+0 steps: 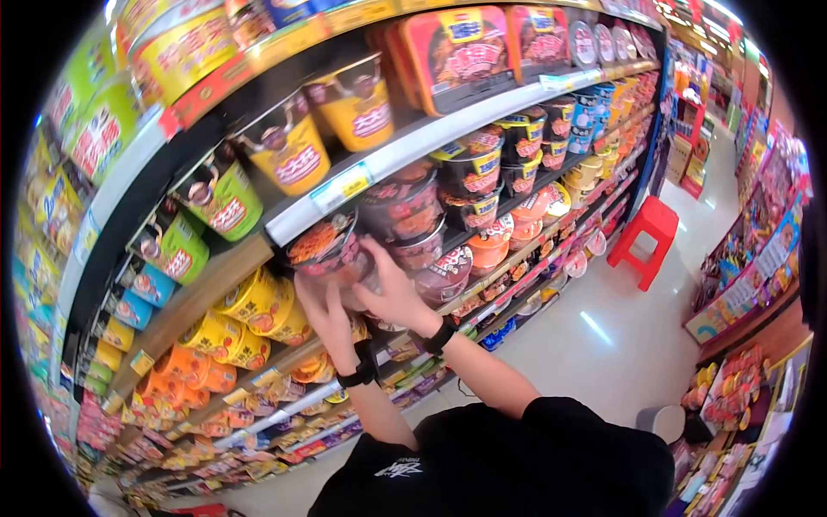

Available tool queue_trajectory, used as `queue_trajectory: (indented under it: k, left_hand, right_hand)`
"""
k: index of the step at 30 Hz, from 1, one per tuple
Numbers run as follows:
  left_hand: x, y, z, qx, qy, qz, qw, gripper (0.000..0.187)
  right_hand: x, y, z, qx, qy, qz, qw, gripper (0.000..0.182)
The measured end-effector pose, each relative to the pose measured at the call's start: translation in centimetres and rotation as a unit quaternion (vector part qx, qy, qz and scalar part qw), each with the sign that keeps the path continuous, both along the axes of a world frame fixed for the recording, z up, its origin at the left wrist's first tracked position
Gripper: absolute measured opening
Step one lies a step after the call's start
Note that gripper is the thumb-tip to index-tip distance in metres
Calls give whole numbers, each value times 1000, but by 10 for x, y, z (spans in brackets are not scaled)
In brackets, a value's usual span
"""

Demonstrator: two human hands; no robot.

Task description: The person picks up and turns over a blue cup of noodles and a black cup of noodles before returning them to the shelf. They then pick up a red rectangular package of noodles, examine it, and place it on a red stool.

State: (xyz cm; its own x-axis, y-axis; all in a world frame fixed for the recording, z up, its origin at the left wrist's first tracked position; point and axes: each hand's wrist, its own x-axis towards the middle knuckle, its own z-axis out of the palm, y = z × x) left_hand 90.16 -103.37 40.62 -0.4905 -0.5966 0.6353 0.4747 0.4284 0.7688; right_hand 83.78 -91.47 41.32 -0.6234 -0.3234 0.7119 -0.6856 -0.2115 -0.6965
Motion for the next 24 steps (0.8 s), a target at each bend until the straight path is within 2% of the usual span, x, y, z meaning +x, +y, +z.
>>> queue_trajectory:
  k: [1, 2, 3, 6, 7, 9, 14, 15, 17, 20, 24]
  left_hand:
    - [1, 0, -3, 10, -3, 5, 1000, 58]
    - [1, 1, -6, 14, -6, 29, 999, 57]
    - [3, 6, -3, 28, 2, 57, 998, 53]
    - [16, 17, 3, -57, 26, 249, 967, 28]
    - [20, 30, 13, -48, 29, 259, 964, 24]
    - [22, 51, 22, -17, 51, 236, 970, 20]
    - [-1, 113, 21, 57, 51, 171, 982, 17]
    - [-4, 124, 16, 62, 40, 158, 985, 16]
    - [-19, 142, 3, 72, 29, 132, 988, 13]
    - [-39, 179, -4, 41, 21, 110, 993, 12]
    - [-70, 230, 9, 63, 15, 46, 997, 11]
  right_hand:
    - [0, 3, 1, -8, 14, -5, 1000, 66]
    - [3, 9, 2, -15, -23, 10, 1000, 65]
    - [0, 8, -3, -29, 19, -32, 999, 62]
    - [1, 28, 2, -44, 8, -19, 999, 52]
    - [-4, 34, 1, -41, 22, -30, 998, 48]
    - [2, 64, 15, -26, -33, 12, 999, 41]
    - [-13, 124, 12, -35, -10, 11, 999, 37]
    - [-13, 142, 17, -65, -33, 32, 997, 36]
    - [-23, 176, 14, -29, -15, -4, 999, 34]
    - [-29, 223, 12, -18, -100, -16, 995, 31]
    - [-52, 266, 5, -41, -77, -84, 993, 28]
